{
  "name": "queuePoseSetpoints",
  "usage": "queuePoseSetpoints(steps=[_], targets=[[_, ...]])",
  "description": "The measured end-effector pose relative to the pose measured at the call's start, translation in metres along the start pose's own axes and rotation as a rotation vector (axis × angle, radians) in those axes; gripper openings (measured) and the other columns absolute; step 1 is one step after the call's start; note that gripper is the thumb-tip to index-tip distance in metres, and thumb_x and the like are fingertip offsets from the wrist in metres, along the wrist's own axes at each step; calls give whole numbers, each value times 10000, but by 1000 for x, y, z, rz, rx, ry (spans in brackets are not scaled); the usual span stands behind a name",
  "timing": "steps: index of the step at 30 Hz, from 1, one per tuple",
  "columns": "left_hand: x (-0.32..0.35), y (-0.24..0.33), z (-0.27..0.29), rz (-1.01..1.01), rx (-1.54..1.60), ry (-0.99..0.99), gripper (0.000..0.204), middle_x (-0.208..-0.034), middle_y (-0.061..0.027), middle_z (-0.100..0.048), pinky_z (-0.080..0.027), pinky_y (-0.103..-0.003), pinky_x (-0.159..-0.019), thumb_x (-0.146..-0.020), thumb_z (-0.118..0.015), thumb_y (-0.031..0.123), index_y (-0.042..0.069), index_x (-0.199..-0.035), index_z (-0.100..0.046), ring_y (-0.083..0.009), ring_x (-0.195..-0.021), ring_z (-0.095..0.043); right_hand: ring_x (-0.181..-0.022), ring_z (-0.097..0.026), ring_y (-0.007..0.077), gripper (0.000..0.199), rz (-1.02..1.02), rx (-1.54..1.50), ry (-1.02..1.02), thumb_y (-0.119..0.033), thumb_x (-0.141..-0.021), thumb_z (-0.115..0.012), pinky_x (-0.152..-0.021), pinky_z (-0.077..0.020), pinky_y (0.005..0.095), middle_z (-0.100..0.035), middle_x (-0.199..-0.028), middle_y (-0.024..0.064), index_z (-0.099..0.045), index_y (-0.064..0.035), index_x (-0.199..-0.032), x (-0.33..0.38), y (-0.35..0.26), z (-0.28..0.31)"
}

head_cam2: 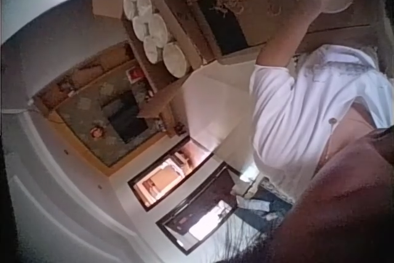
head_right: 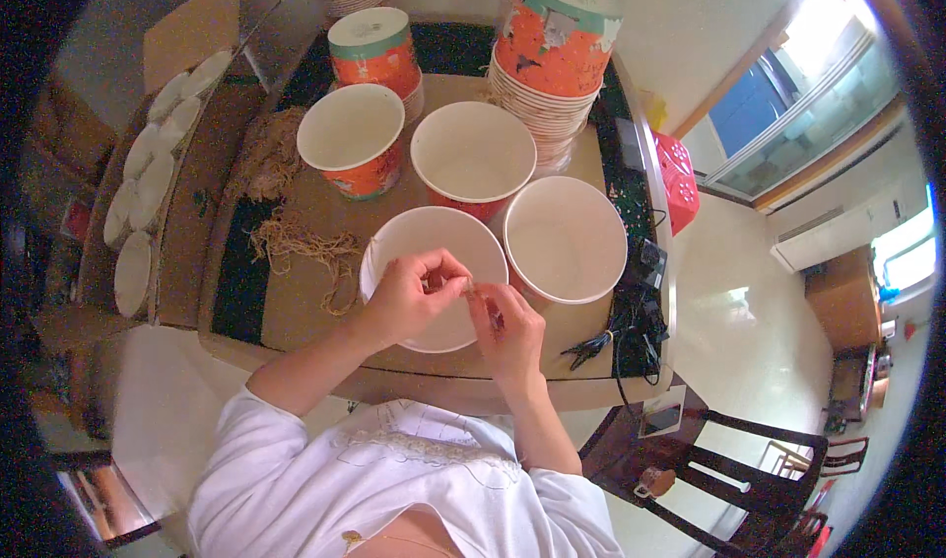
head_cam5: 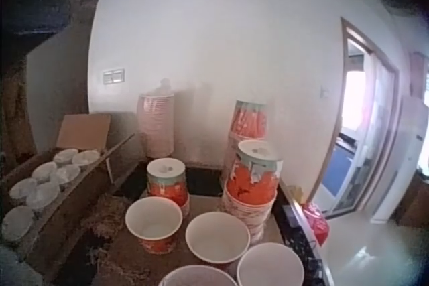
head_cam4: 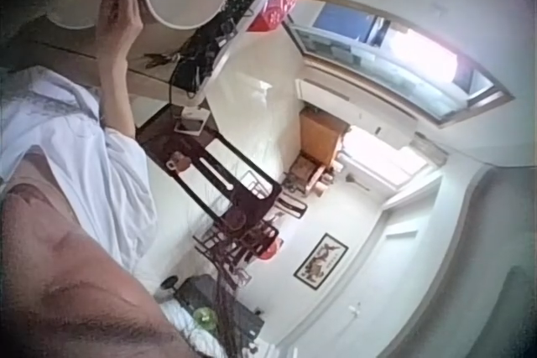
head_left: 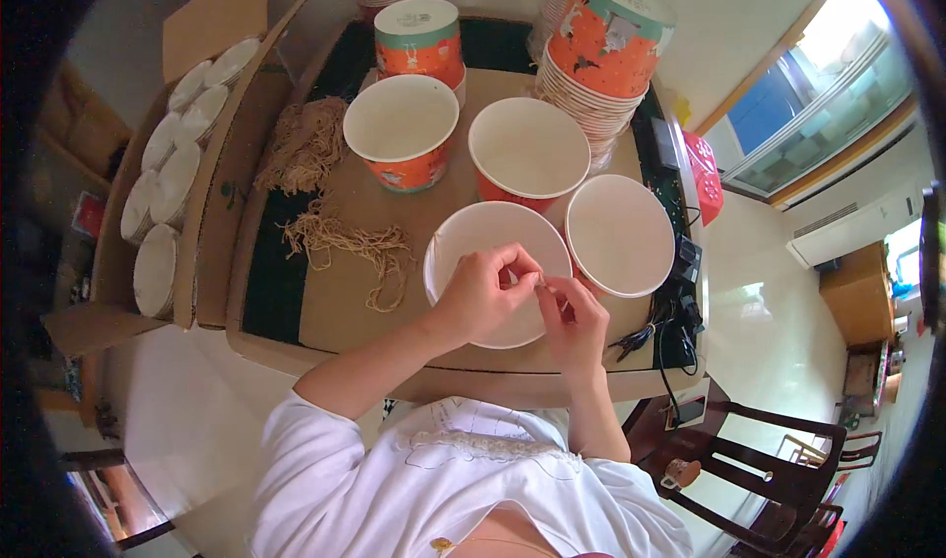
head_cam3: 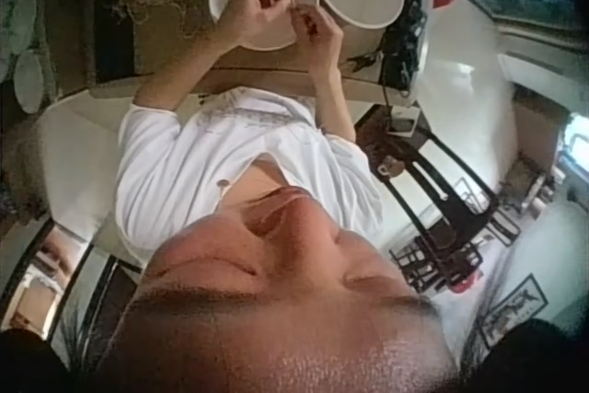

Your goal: The recorder is attaching twine handles to paper bowls at a packaging station.

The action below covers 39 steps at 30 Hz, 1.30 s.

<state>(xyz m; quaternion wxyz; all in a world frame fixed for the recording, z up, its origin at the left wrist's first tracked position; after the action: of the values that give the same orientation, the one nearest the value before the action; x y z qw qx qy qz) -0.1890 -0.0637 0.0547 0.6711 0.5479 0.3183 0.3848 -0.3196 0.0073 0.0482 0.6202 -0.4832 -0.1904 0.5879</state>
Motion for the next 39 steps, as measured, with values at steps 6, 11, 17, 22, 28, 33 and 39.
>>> queuePoseSetpoints(steps=[6,11,17,22,28,33,39], targets=[[0,-1,0,-32,16,18,79,-722,15,-631,-430,-202,-563,-842,-636,90,11,-850,-642,-18,-629,-512,-575,-542,128,69,-3,31,92,-26,-831,-642,-521,-438,253,-611,-758,88,-611,-9,-890,2,-5,5],[0,1,0,-63,-8,9,91,-727,14,-642,-435,-208,-562,-852,-637,103,13,-854,-650,-21,-629,-525,-564,-533,132,69,1,10,92,-15,-821,-647,-511,-429,256,-590,-726,87,-606,-8,-876,2,-4,3],[2,6,2,-160,-92,102,98,-727,-63,-646,-465,-263,-567,-851,-637,100,5,-846,-616,-104,-613,-577,-557,-530,133,46,33,26,47,3,-815,-638,-497,-417,251,-575,-704,91,-597,-1,-834,3,-6,4],[5,13,4,-296,-171,223,90,-740,-116,-630,-478,-305,-578,-845,-623,75,-2,-837,-577,-202,-618,-610,-553,-527,113,38,84,-57,69,4,-824,-630,-495,-412,240,-579,-698,79,-592,3,-827,1,-9,2],[11,31,4,-226,-81,43,86,-784,-86,-642,-469,-267,-578,-846,-638,90,13,-875,-612,-133,-629,-590,-600,-539,88,26,-80,-316,67,3,-842,-615,-517,-421,232,-628,-758,38,-617,1,-867,0,1,3],[25,48,11,-367,-386,-9,77,-772,-88,-602,-482,-341,-610,-779,-656,69,32,-825,-606,-261,-688,-606,-749,-600,141,121,85,-124,109,27,-789,-652,-642,-477,241,-649,-858,77,-668,-25,-896,0,-3,16],[38,68,19,-322,-18,6,71,-726,-37,-563,-434,-250,-554,-789,-659,31,37,-821,-596,-121,-622,-548,-865,-615,234,157,173,77,136,29,-764,-665,-703,-507,305,-636,-959,118,-678,-29,-908,17,5,18]])
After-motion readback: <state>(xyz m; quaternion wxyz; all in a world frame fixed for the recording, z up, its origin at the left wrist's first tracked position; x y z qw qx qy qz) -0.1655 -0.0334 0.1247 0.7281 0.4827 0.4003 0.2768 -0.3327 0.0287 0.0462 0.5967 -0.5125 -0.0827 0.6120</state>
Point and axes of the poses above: each hand's wrist, its own x-axis away from the middle knuckle, its own z-axis out of the back of the hand, y = z × x, the point moved 4 cm from there along -x, towards the middle knuckle
